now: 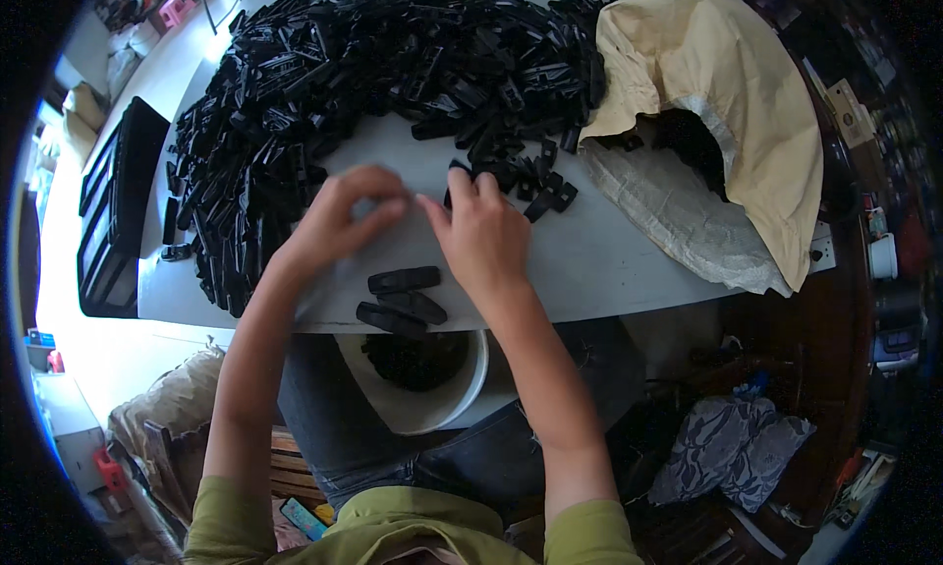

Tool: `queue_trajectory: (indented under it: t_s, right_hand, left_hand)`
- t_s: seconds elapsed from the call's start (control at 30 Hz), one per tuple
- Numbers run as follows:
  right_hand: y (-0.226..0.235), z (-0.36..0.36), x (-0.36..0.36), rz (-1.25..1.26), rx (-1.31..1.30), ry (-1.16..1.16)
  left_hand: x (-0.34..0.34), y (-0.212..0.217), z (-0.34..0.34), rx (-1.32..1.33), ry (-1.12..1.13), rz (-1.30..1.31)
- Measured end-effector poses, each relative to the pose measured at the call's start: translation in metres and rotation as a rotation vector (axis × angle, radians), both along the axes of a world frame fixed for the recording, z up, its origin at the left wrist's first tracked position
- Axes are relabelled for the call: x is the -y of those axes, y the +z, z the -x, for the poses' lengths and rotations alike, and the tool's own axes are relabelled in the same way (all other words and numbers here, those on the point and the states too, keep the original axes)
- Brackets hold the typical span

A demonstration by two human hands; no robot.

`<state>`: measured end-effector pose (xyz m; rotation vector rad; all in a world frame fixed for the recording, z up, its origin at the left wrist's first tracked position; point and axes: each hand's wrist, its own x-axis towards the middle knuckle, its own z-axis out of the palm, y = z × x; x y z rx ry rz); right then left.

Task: Assembling small black plastic components by snapping them together and placing them into a collection bucket.

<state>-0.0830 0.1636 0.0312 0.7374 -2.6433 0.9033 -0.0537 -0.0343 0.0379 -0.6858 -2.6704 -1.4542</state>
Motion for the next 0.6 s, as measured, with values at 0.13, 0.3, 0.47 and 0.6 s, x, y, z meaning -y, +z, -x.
queue_trajectory:
  t_s: [0.13, 0.3, 0.47, 0.6]
  right_hand:
    - [-0.015, 0.011, 0.013, -0.250, -0.085, -0.085]
    - [-0.021, 0.008, -0.007, 0.065, -0.146, -0.013]
    - [-0.002, -0.005, -0.039, 0.966, 0.852, 0.007]
    - [-0.012, -0.016, -0.046, 1.014, 0.780, 0.097]
  left_hand:
    - [-0.037, -0.014, 0.051, -0.395, 0.502, 0.303]
    - [-0.047, -0.018, 0.063, -0.331, 0.613, 0.345]
    - [-0.022, -0.020, 0.027, -0.223, 0.411, 0.335]
    - [-0.017, -0.006, -0.018, -0.206, 0.262, 0.248]
